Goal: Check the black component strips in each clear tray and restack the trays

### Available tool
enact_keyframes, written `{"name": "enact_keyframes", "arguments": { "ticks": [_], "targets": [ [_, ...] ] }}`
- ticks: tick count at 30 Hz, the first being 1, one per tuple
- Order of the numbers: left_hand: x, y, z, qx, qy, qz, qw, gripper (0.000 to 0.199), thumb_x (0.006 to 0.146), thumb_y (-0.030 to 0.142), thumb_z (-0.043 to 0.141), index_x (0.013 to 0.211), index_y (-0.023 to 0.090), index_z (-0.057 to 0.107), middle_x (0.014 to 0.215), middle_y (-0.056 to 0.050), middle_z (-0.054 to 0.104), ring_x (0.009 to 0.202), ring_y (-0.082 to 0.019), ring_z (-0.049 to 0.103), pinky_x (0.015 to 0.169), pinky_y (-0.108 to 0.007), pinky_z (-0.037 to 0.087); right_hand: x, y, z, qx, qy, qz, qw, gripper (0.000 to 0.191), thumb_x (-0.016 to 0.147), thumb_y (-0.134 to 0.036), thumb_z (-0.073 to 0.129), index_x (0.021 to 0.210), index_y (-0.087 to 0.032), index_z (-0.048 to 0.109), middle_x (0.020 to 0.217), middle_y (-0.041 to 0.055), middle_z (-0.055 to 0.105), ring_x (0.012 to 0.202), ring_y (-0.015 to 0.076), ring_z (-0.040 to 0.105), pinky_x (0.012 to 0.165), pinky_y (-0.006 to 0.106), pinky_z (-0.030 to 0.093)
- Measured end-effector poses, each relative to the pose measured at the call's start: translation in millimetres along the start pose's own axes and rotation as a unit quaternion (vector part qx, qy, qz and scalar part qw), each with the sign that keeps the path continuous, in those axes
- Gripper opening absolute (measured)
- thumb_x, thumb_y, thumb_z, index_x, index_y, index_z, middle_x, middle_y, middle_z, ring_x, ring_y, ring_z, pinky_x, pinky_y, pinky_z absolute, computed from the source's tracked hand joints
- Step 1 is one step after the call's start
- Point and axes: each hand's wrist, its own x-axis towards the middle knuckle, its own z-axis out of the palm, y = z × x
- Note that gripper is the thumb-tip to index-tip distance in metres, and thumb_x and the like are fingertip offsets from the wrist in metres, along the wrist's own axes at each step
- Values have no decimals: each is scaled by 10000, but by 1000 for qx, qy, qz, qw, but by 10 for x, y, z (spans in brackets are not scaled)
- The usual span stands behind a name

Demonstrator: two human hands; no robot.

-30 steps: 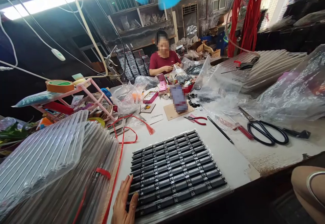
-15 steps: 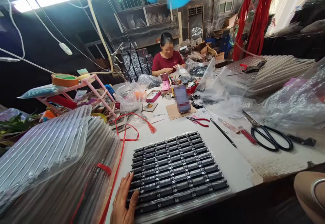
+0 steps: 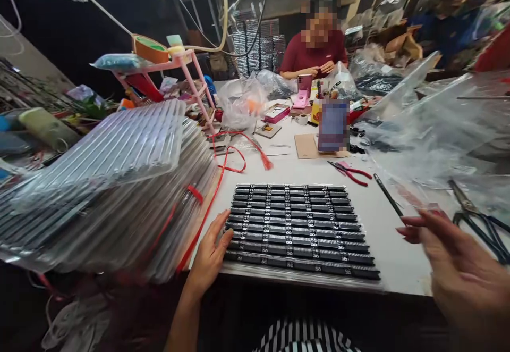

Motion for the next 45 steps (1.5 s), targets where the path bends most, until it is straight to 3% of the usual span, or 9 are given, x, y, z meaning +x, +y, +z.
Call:
{"name": "enact_keyframes", "arguments": {
  "ticks": [3, 7, 9, 11, 13, 17, 23, 34, 45],
  "targets": [
    [112, 65, -75, 40, 6, 11, 999, 617, 912, 545, 405, 1369, 134, 448, 1422, -107, 458, 1342, -202, 387, 1139, -374, 293, 17, 202, 157, -31, -84, -13, 996, 380, 871, -521, 542, 1131, -259, 631, 1057, 39, 643, 897, 213, 628, 758, 331, 534],
    [392, 141, -78, 188, -26, 64, 980, 725, 906, 613, 331, 1411, 95, 386, 1494, -130, 335, 1414, -235, 237, 1166, -431, 203, 114, 423, 278, -72, -135, -67, 986, 382, 902, -493, 475, 1149, -233, 605, 1139, 51, 595, 924, 197, 595, 559, 256, 508],
    [541, 178, -24, 269, -60, 76, 958, 746, 905, 623, 317, 1439, 103, 338, 1517, -130, 273, 1430, -259, 171, 1167, -476, 159, 143, 483, 343, -78, -156, -102, 979, 372, 927, -465, 437, 1167, -224, 587, 1145, 58, 583, 974, 205, 579, 720, 316, 528],
    [659, 218, 58, 331, -86, 78, 936, 738, 911, 612, 316, 1459, 119, 296, 1528, -132, 234, 1432, -277, 149, 1157, -509, 153, 149, 518, 400, -91, -174, -140, 970, 374, 948, -447, 401, 1194, -220, 569, 1160, 62, 570, 1047, 224, 548, 913, 406, 463],
    [731, 253, 147, 365, -109, 79, 921, 721, 919, 596, 311, 1473, 138, 261, 1538, -128, 203, 1434, -282, 135, 1145, -524, 175, 142, 537, 429, -97, -182, -160, 965, 375, 960, -431, 381, 1221, -221, 551, 1181, 62, 554, 1102, 230, 517, 984, 435, 406],
    [760, 271, 278, 358, -146, 96, 917, 696, 926, 583, 306, 1487, 180, 219, 1555, -114, 153, 1441, -278, 86, 1129, -513, 219, 128, 548, 415, -86, -178, -162, 967, 355, 974, -405, 372, 1223, -218, 544, 1183, 63, 546, 1109, 224, 509, 978, 414, 408],
    [750, 266, 314, 334, -117, 90, 931, 671, 929, 570, 311, 1480, 193, 247, 1557, -123, 146, 1441, -284, 104, 1130, -525, 180, 127, 541, 407, -93, -186, -176, 962, 340, 981, -375, 362, 1229, -215, 530, 1181, 78, 547, 1100, 241, 504, 973, 443, 405],
    [723, 630, 674, 340, -175, 165, 909, 647, 893, 622, 352, 1467, 340, 253, 1570, -54, 129, 1442, -312, 63, 1130, -567, 101, 111, 480, 385, -78, -183, -176, 964, 297, 984, -303, 367, 1204, -208, 542, 1137, 69, 556, 1057, 231, 505, 901, 411, 429],
    [581, 727, 696, 343, -143, 180, 911, 644, 914, 569, 372, 1467, 249, 292, 1542, -80, 231, 1439, -281, 128, 1142, -538, 129, 90, 490, 364, -64, -189, -166, 966, 298, 981, -282, 346, 1169, -207, 565, 1124, 80, 568, 1024, 241, 523, 889, 431, 436]
  ]
}}
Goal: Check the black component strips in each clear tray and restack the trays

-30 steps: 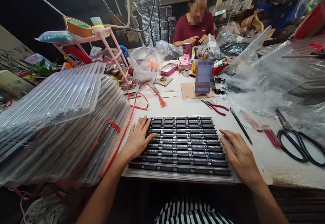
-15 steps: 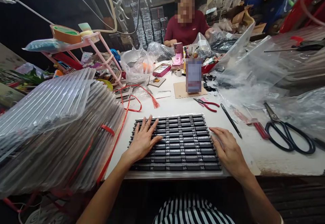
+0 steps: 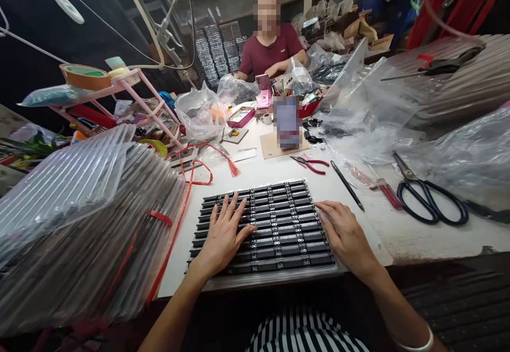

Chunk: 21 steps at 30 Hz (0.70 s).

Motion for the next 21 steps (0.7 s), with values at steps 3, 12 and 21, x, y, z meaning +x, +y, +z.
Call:
{"name": "enact_keyframes", "arguments": {
  "ticks": [3, 12, 21],
  "targets": [
    [-153, -101, -39, -34, 44, -38, 998, 588, 931, 525, 363, 1443, 235, 350, 1520, -86, 294, 1430, -274, 175, 1138, -530, 174, -10, -1, -24, 9, 3, 0, 1000, 304, 979, -295, 337, 1159, -216, 569, 1118, 79, 577, 1029, 241, 530, 886, 425, 447],
    [-707, -582, -191, -168, 176, -195, 950, 535, 900, 482, 413, 1283, 132, 544, 1343, -124, 539, 1290, -244, 455, 1119, -431, 316, -60, 78, -55, 20, -2, -5, 1000, 310, 973, -348, 390, 1176, -210, 579, 1097, 42, 626, 1037, 217, 547, 889, 395, 468],
    [-668, -685, -105, -286, 180, -218, 916, 493, 905, 421, 404, 1284, 137, 541, 1300, -111, 578, 1223, -215, 523, 1081, -403, 370, -76, 154, -49, 11, -17, 65, 998, 427, 926, -508, 412, 1176, -228, 616, 1139, 47, 618, 1045, 237, 578, 947, 430, 463]
  ]
}}
